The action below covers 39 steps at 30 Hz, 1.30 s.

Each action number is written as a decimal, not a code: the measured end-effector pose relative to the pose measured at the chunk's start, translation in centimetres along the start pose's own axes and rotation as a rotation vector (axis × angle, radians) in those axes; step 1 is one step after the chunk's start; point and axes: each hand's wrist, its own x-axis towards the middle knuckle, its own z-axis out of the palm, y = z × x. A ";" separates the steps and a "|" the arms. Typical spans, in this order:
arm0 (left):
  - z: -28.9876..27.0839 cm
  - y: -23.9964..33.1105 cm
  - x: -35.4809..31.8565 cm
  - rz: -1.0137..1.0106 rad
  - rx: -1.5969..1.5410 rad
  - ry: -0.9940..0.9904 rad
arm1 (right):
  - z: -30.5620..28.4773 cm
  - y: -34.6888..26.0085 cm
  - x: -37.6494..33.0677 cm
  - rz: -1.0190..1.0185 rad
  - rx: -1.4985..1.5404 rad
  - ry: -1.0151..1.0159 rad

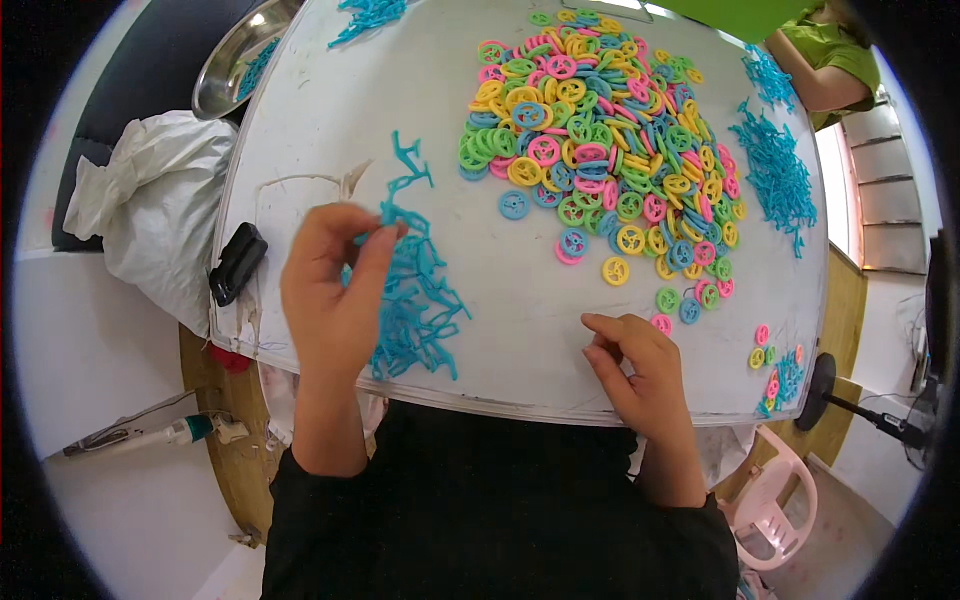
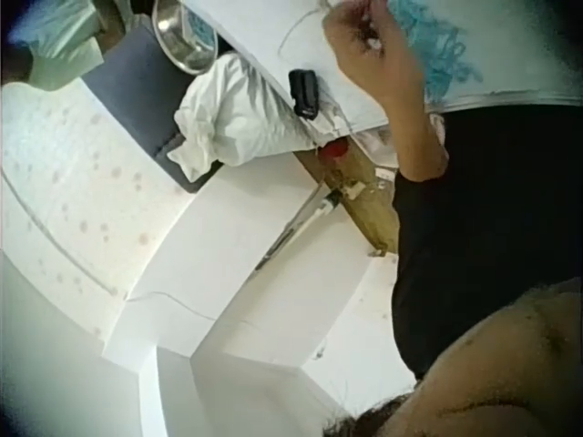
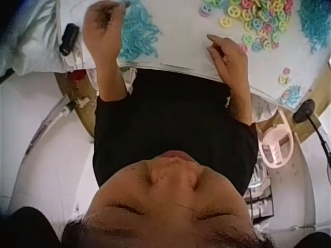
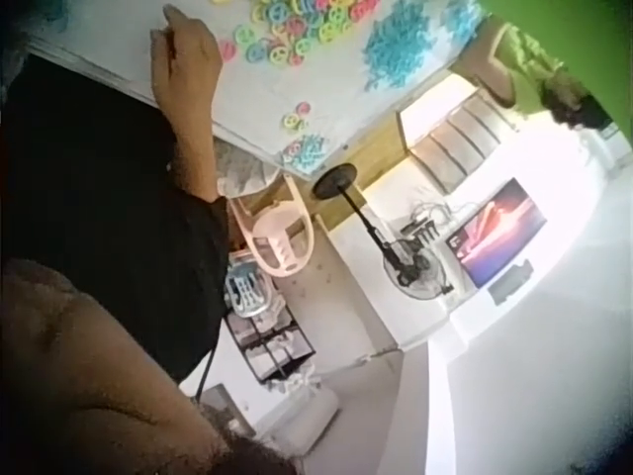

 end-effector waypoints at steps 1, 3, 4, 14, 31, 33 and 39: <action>-0.1 0.2 -0.6 -0.110 -0.403 -0.018 | 0.2 -0.1 0.2 0.005 -0.002 0.007; -0.4 0.0 -2.4 -0.261 -0.999 -0.175 | 0.6 -0.7 0.6 -0.048 0.033 0.003; 0.2 0.3 -3.4 -0.307 -1.023 -0.272 | 0.9 -1.2 0.7 -0.043 0.031 0.006; 4.1 1.4 -7.9 -0.355 -0.859 -0.539 | 1.8 -2.4 0.9 -0.344 0.090 0.133; 4.9 2.4 -6.9 0.305 -0.122 -0.438 | 1.7 -1.0 0.4 -0.147 0.258 0.039; 4.9 2.3 -6.7 0.263 -0.120 -0.454 | 1.5 -1.0 0.6 -0.129 0.285 0.032; 4.4 1.5 -5.9 0.137 -0.215 -0.485 | -3.0 0.2 1.9 0.017 -0.421 0.333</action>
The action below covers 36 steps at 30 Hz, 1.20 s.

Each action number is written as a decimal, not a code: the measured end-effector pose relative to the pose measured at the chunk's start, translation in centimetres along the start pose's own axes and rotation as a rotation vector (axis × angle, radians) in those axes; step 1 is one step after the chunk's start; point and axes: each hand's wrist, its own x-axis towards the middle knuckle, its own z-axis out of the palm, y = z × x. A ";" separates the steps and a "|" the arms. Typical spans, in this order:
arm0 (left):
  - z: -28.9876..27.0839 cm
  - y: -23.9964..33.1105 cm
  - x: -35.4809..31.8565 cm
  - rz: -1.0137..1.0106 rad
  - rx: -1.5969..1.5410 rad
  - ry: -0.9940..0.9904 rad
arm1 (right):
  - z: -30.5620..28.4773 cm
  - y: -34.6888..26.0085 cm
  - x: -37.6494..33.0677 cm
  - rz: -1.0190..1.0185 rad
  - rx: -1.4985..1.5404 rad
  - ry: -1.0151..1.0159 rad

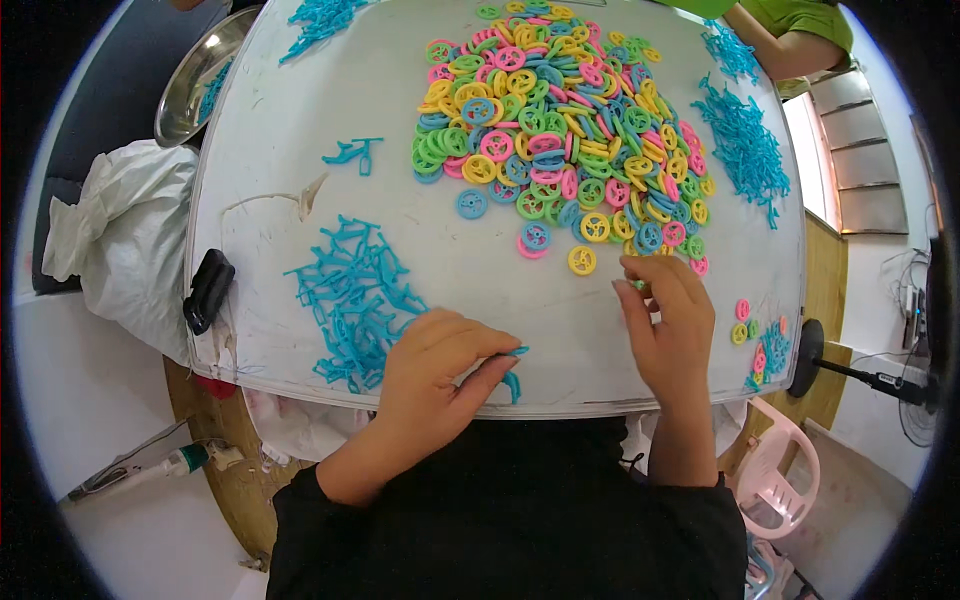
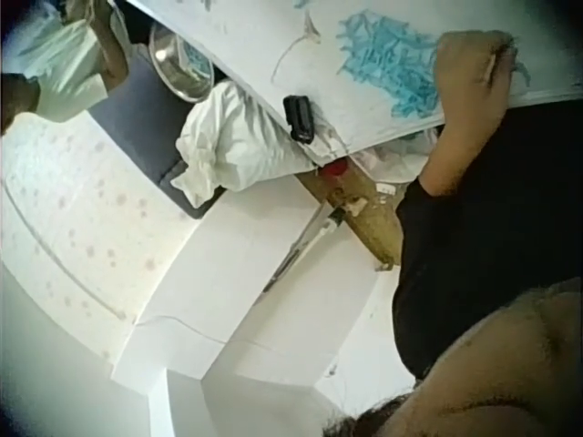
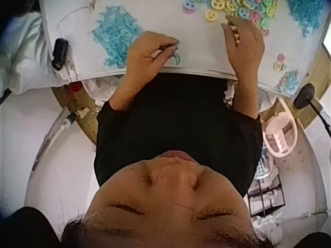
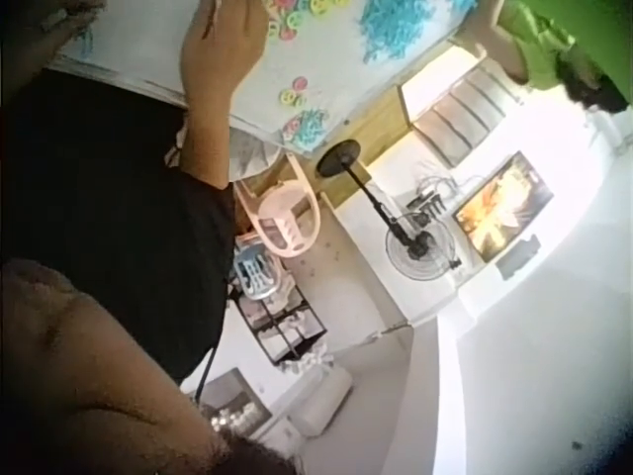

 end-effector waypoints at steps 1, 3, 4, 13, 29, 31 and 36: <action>-0.1 -0.2 0.4 0.098 0.042 -0.009 | 0.1 0.3 0.3 0.002 -0.004 0.002; 0.1 -0.2 0.5 0.194 0.088 -0.015 | 0.5 0.8 0.6 -0.061 -0.124 -0.054; 0.4 0.2 0.5 0.173 0.065 0.014 | 0.9 0.6 0.6 -0.062 -0.123 -0.054; 0.7 -0.4 -0.6 0.050 -0.095 0.005 | 3.6 -0.9 -0.6 -0.199 -0.275 -0.088; 1.7 -1.0 -0.4 -0.407 -0.764 -0.091 | 1.7 -1.0 -1.4 0.584 1.344 -0.481; 2.0 -1.0 -0.2 -0.394 -0.788 -0.087 | 2.5 -1.9 -1.7 0.568 1.442 -0.473; 2.6 -1.0 -0.4 -0.370 -0.891 -0.042 | 3.8 -2.9 -2.0 0.643 1.560 -0.388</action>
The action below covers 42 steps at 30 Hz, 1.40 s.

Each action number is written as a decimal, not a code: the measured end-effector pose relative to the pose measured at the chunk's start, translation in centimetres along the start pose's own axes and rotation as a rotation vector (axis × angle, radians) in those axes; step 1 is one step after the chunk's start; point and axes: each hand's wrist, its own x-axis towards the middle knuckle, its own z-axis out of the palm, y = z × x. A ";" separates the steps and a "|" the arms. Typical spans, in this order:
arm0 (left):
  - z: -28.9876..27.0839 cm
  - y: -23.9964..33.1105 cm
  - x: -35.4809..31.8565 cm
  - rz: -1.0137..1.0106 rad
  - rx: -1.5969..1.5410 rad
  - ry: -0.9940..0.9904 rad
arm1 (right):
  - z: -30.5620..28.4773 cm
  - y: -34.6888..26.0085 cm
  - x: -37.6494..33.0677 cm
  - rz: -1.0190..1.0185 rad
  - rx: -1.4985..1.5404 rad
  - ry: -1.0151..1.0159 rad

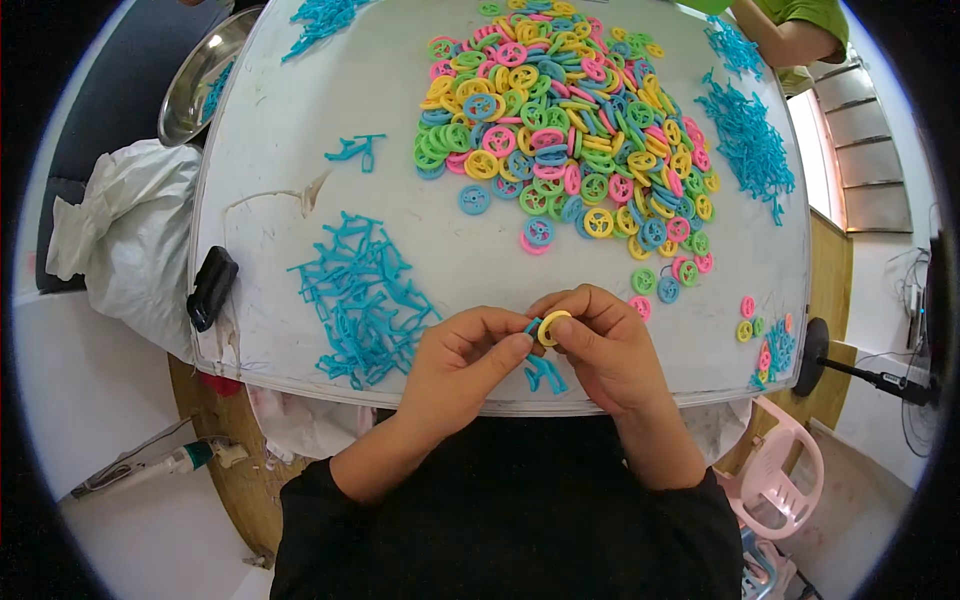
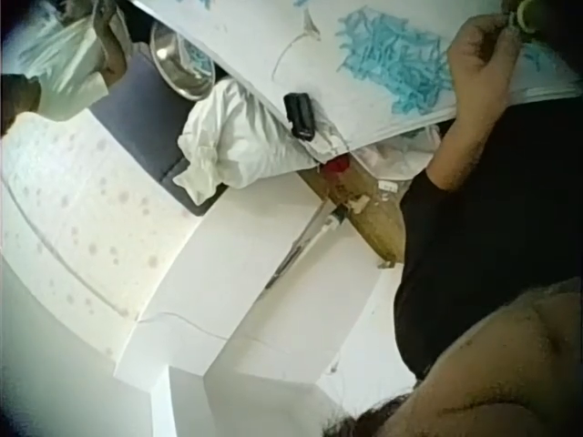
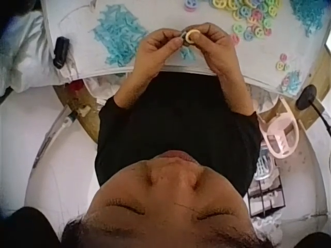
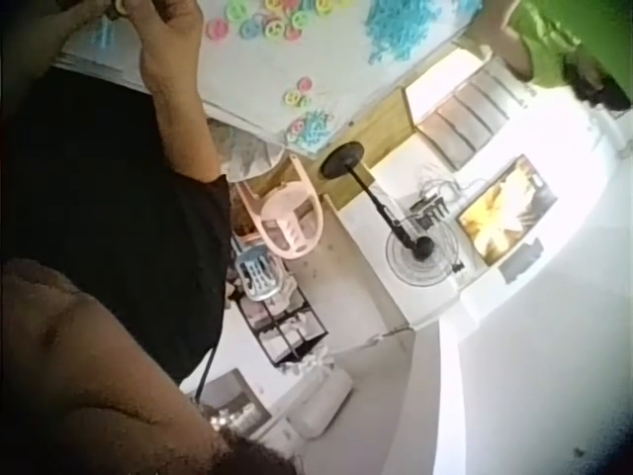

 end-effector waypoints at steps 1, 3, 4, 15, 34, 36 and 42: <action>0.0 0.0 0.0 -0.015 -0.001 0.005 | 0.0 0.2 0.1 0.001 0.000 -0.001; 0.0 0.0 -0.2 -0.030 -0.003 0.011 | -0.1 0.7 0.1 -0.025 -0.023 0.023; 0.0 -0.1 -0.3 0.039 0.166 0.033 | 0.0 0.8 0.1 -0.024 -0.023 0.022; 0.3 0.8 0.2 0.594 0.987 0.061 | 1.0 1.7 -0.6 -0.158 -0.230 0.205; -0.9 -0.4 -0.2 0.395 0.591 -0.008 | 0.0 -1.2 -1.8 -0.211 -0.790 -0.081; -0.8 -0.4 -0.4 0.377 0.574 0.008 | -0.1 -1.4 -1.6 -0.229 -0.826 -0.097; -0.2 -0.8 -0.3 0.318 0.474 0.121 | 0.3 -1.6 -0.9 -0.674 -1.373 -0.152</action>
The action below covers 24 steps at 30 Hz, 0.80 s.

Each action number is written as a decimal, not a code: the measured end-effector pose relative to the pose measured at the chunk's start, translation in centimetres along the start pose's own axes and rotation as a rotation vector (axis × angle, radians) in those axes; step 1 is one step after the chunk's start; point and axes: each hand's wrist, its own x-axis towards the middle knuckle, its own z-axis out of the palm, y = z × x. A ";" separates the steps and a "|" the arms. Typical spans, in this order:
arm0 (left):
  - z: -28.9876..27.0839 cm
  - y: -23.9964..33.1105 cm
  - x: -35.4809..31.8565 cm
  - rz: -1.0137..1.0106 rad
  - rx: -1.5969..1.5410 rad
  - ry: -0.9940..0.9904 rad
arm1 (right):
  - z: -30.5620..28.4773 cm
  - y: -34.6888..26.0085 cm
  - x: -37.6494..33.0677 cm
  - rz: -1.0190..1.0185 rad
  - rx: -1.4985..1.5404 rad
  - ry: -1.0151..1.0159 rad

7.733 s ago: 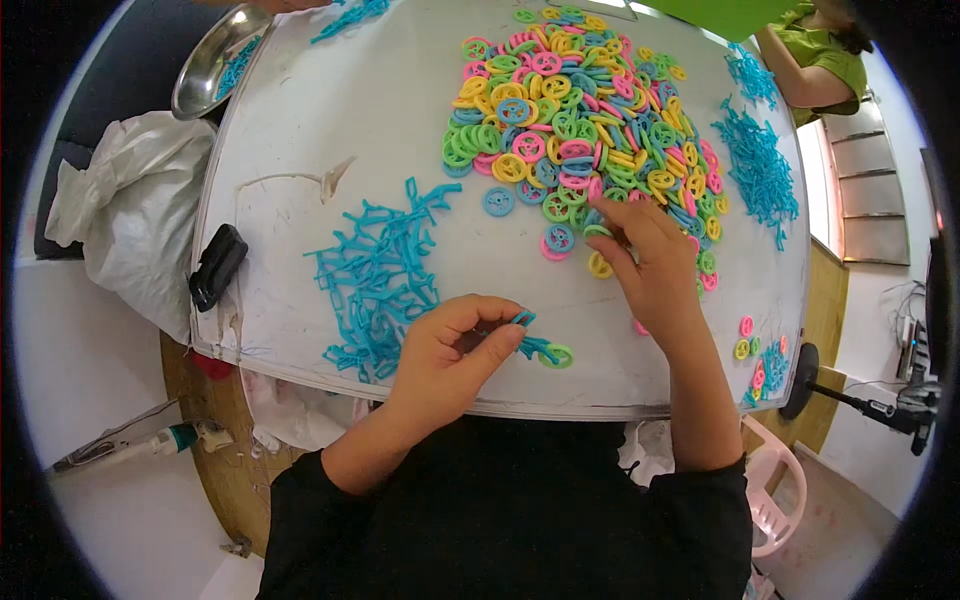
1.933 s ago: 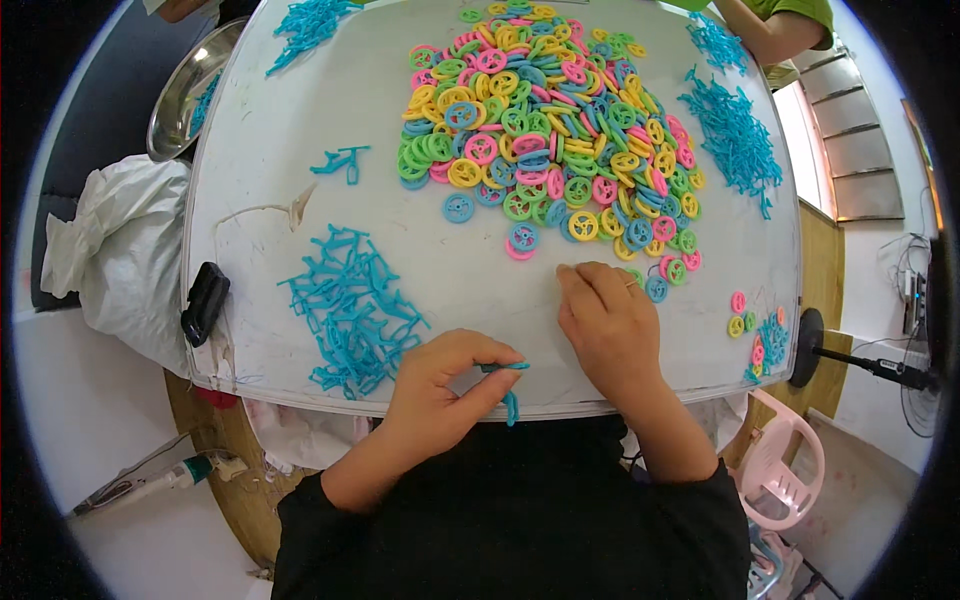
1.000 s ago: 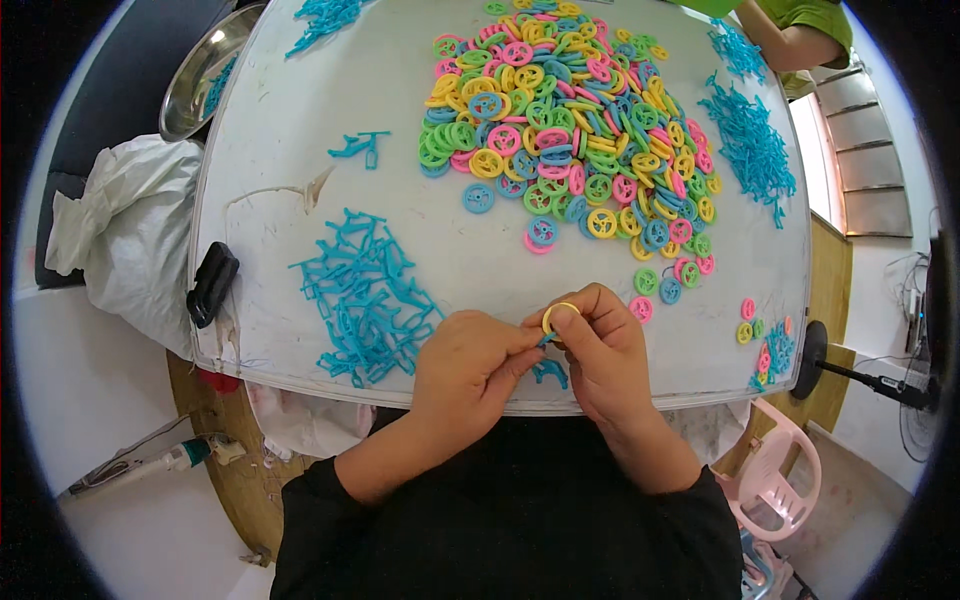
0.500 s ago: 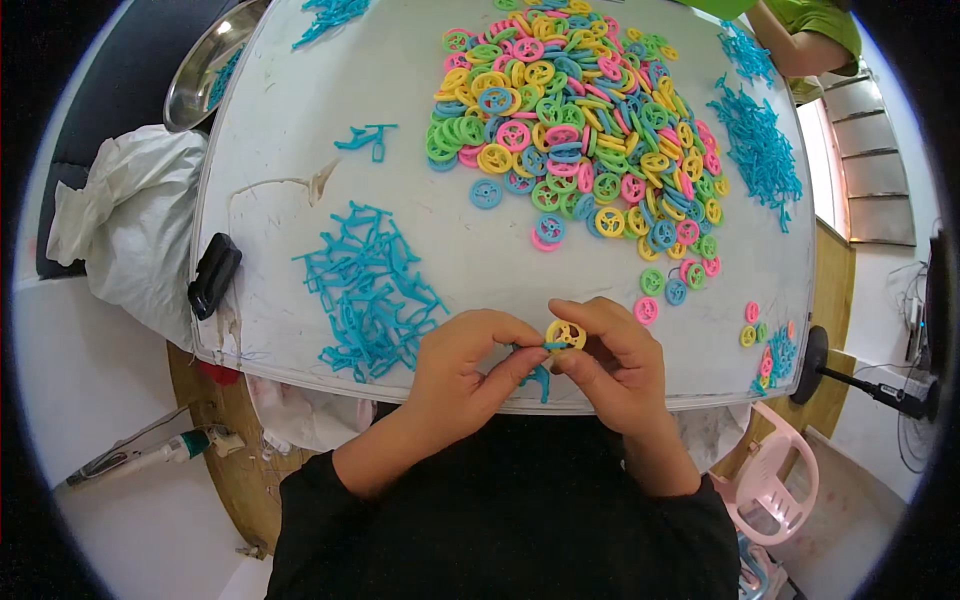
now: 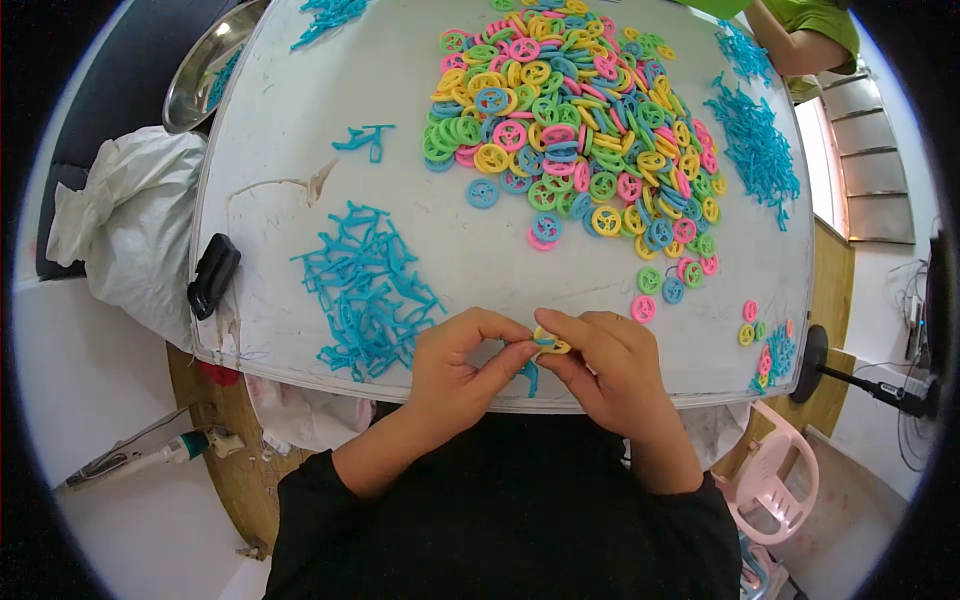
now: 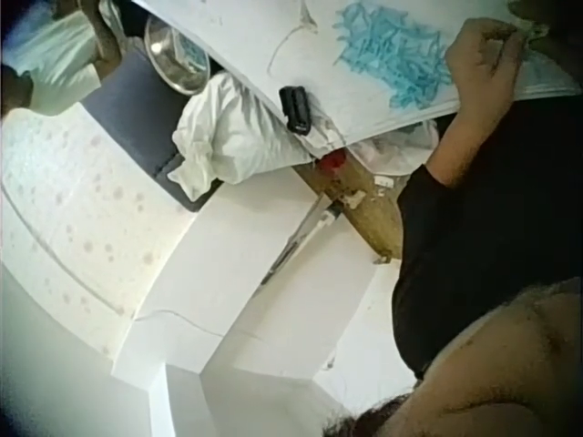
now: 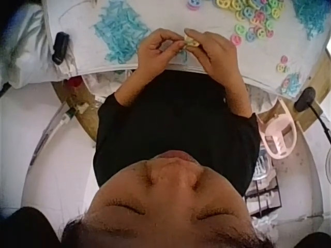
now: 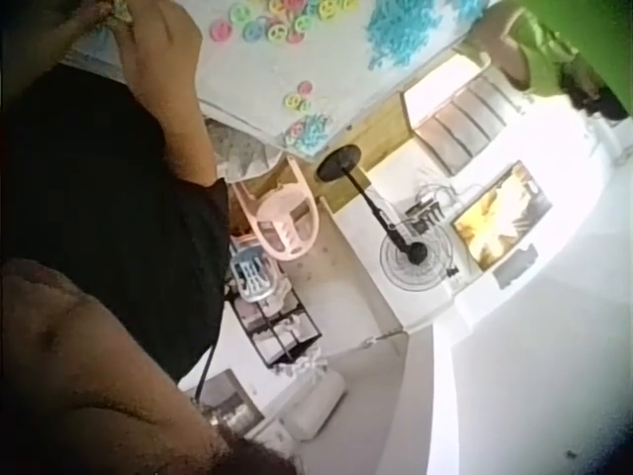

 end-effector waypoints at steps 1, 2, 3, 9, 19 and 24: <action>0.0 -0.1 -0.2 0.045 0.077 0.007 | -0.2 -0.4 -0.1 0.000 0.000 0.000; 0.0 -0.2 -0.4 0.089 0.156 0.014 | -0.4 -1.0 -0.4 0.370 0.458 -0.039; 0.0 0.0 -0.3 0.089 0.157 0.015 | -0.5 -1.4 -0.6 0.740 0.916 -0.078; 0.4 0.7 0.7 0.400 0.329 0.037 | 0.0 -1.4 -1.0 0.571 0.506 -0.044; 0.0 1.0 0.0 -0.052 -0.073 0.022 | 0.8 -0.3 -1.2 0.377 0.599 0.179; -0.1 1.8 0.5 -0.210 -0.329 0.052 | -0.3 -1.3 -0.2 -0.352 -0.103 -0.063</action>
